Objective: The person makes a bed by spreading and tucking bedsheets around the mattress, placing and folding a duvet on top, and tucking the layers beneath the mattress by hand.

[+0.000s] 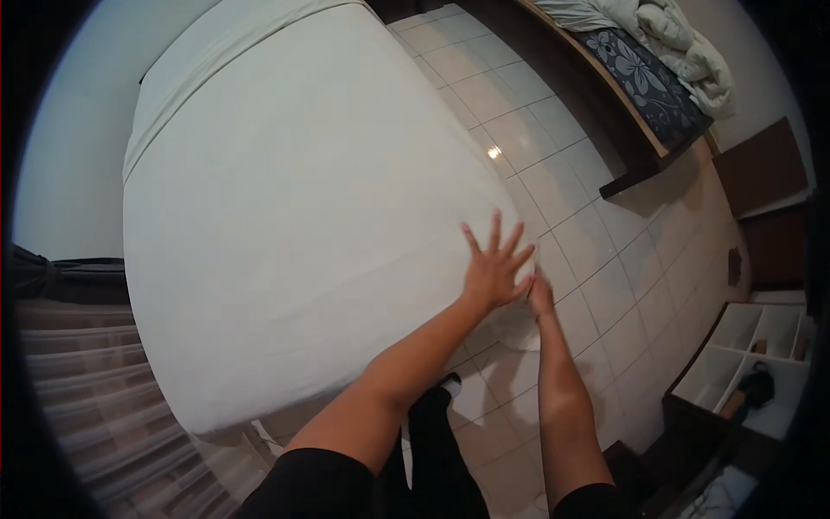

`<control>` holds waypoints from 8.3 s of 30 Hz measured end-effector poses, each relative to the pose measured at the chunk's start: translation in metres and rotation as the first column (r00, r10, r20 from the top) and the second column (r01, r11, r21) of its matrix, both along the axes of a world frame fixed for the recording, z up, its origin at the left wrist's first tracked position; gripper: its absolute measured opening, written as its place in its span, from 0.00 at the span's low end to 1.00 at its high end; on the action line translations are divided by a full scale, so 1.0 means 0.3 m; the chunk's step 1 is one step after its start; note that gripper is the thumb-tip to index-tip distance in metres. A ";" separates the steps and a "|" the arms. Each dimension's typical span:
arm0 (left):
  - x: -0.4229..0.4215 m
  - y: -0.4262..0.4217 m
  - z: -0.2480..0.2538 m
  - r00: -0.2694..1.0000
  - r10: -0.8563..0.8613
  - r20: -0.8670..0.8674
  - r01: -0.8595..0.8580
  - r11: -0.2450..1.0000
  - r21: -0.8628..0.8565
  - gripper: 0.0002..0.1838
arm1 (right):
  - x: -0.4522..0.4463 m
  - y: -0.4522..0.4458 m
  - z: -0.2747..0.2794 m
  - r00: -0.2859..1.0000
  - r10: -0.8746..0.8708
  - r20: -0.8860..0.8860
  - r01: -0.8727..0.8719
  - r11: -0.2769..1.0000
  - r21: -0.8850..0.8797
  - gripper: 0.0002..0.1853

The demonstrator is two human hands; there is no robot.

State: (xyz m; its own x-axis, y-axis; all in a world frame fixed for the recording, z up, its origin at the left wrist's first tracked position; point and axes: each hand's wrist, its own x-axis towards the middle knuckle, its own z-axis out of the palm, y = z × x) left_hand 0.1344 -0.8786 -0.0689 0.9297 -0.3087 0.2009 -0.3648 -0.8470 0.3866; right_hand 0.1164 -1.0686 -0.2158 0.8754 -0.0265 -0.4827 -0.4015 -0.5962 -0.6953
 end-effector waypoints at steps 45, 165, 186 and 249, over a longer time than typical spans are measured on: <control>0.002 -0.252 -0.343 0.884 -0.397 -0.244 0.464 0.806 0.367 0.11 | 0.416 0.037 -0.184 0.392 0.915 0.091 -0.918 0.384 0.096 0.40; 2.487 1.048 -0.155 -0.515 0.750 0.414 -0.818 -0.575 0.025 0.22 | 3.794 2.250 0.133 -0.236 0.888 0.395 -0.727 -0.431 0.534 0.13; 2.931 0.864 -0.577 -0.795 0.592 -0.134 0.040 -0.169 -0.985 0.27 | 3.744 2.021 -0.114 0.018 0.885 0.466 -0.765 -0.288 0.577 0.19; 3.397 1.597 -0.569 -0.504 0.804 -0.314 -0.855 -0.415 0.311 0.39 | 3.788 2.475 -0.299 -0.705 0.012 0.709 -0.666 -0.356 -0.656 0.19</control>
State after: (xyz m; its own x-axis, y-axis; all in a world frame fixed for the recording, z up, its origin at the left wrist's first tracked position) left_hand 1.1537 -0.3996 -0.2396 -0.1805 0.9613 -0.2079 0.9546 0.2222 0.1984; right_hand 1.2529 -0.3262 -0.3054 -0.7175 0.4709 0.5133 0.5099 0.8571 -0.0735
